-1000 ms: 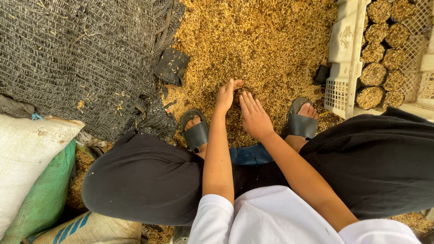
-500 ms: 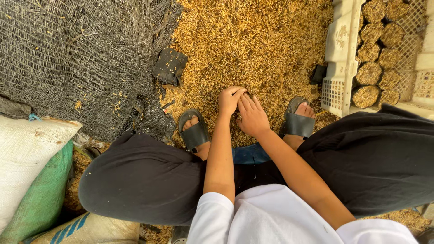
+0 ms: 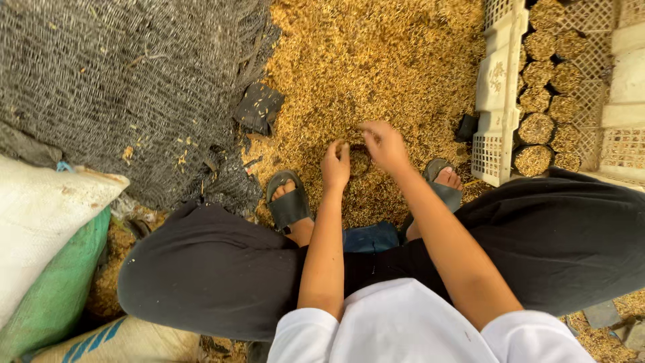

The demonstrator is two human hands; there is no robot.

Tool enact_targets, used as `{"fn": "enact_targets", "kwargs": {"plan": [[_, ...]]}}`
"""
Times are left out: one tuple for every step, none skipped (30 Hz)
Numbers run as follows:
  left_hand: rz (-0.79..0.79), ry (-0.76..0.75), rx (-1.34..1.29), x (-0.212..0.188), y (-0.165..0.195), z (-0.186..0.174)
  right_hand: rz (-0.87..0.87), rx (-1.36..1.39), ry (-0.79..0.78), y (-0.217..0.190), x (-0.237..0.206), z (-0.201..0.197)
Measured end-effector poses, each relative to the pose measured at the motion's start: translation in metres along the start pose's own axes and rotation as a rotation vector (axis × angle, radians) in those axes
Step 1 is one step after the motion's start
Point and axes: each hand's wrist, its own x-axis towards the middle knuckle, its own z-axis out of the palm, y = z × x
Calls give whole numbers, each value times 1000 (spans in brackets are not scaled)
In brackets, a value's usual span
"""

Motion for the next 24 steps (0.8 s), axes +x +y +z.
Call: {"fn": "enact_targets", "kwargs": {"plan": [[13, -30, 76, -2, -6, -1, -33, -85, 38, 3, 12, 0], [28, -58, 153, -4, -11, -2, -99, -171, -3, 6, 25, 1], [103, 13, 183, -6, -17, -1, -166, -257, -41, 7, 35, 3], [183, 81, 213, -9, -22, 0, -233, -343, -75, 7, 44, 6], [267, 149, 242, -10, -25, 0, -216, -422, -140, 5, 52, 11], [217, 155, 233, -11, -27, -3, -195, -501, -208, -1, 56, 17], [163, 157, 223, -13, -30, -5, -171, -580, -279, -5, 58, 24], [106, 160, 213, -14, -33, -9, -144, -621, -337, -8, 56, 32], [89, 204, 199, -15, -35, -16, -117, -662, -393, -11, 50, 40], [76, 245, 185, -14, -35, -25, -86, -703, -445, -14, 44, 47], [61, 284, 173, -15, -36, -34, -43, -631, -463, -15, 33, 52], [-23, 286, 165, -17, -37, -45, 3, -558, -487, -15, 19, 56], [-101, 289, 153, -14, -35, -56, 48, -489, -505, -12, 8, 58], [-171, 296, 139, -10, -32, -64, -17, -523, -518, -7, -4, 58], [-34, 367, 148, -6, -28, -70, -82, -558, -531, -1, -14, 57], [97, 433, 160, -4, -23, -74, -144, -588, -550, 6, -23, 55], [226, 492, 175, -4, -19, -74, -168, -630, -568, 13, -30, 52], [262, 463, 181, -3, -14, -70, -192, -674, -580, 20, -34, 50], [300, 437, 186, -2, -8, -62, -221, -721, -590, 25, -38, 46], [335, 410, 190, -2, -2, -53, -212, -737, -525, 31, -41, 42], [321, 368, 200, -2, 2, -42, -201, -753, -459, 35, -44, 36], [309, 328, 211, -1, 7, -32, -193, -769, -392, 37, -45, 31], [295, 285, 221, -1, 10, -22, -18, -604, -343, 39, -46, 24], [272, 280, 228, -1, 10, -15, 156, -436, -292, 42, -48, 16]]}}
